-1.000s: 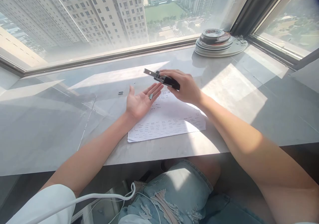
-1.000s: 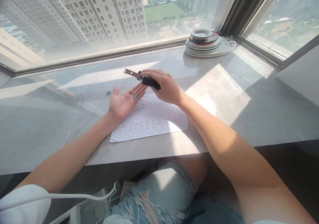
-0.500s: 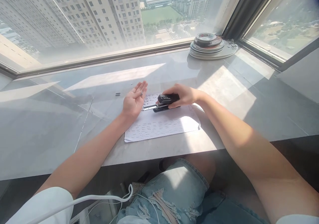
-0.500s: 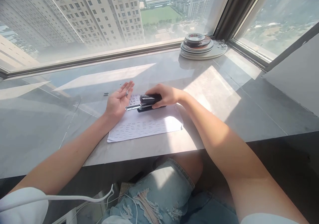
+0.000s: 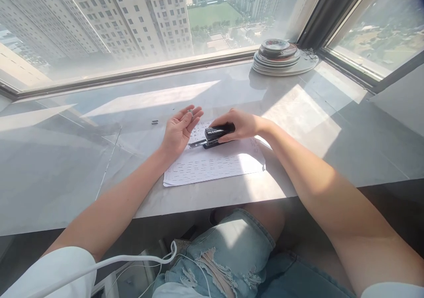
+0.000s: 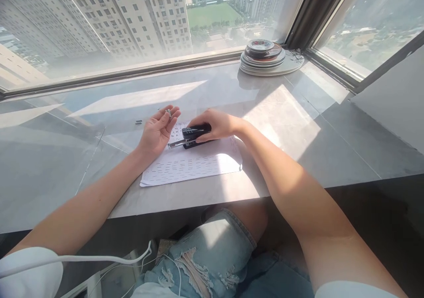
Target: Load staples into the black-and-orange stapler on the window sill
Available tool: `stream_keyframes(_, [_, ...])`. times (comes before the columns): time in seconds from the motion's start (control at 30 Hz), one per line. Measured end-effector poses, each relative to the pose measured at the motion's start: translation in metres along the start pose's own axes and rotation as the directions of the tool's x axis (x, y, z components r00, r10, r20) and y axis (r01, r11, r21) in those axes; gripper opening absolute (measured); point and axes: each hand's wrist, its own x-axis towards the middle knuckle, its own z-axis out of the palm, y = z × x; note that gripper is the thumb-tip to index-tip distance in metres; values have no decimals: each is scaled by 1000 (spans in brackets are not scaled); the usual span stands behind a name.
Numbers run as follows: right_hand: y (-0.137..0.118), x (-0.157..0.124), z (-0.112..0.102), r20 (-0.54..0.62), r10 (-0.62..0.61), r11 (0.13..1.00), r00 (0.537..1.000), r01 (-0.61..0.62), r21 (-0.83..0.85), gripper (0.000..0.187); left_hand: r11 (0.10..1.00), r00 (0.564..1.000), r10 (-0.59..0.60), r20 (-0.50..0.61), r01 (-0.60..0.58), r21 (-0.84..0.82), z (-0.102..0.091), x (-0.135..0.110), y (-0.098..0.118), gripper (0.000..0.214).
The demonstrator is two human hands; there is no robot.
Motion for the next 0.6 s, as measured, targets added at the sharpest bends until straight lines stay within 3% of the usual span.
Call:
stream_keyframes(0.17, [-5, 2, 2, -196, 51, 986, 979, -18, 169, 51, 981, 994, 109, -14, -106, 165, 1, -4, -2, 31])
stream_keyframes(0.3, [-6, 5, 5, -360, 6, 990, 933, 46, 137, 49, 922, 967, 256, -9, -241, 303, 10, -11, -2, 29])
stream_keyframes(0.6, [-7, 8, 5, -394, -190, 980, 899, 198, -20, 34, 800, 927, 325, 186, -375, 469, 17, -19, 0, 17])
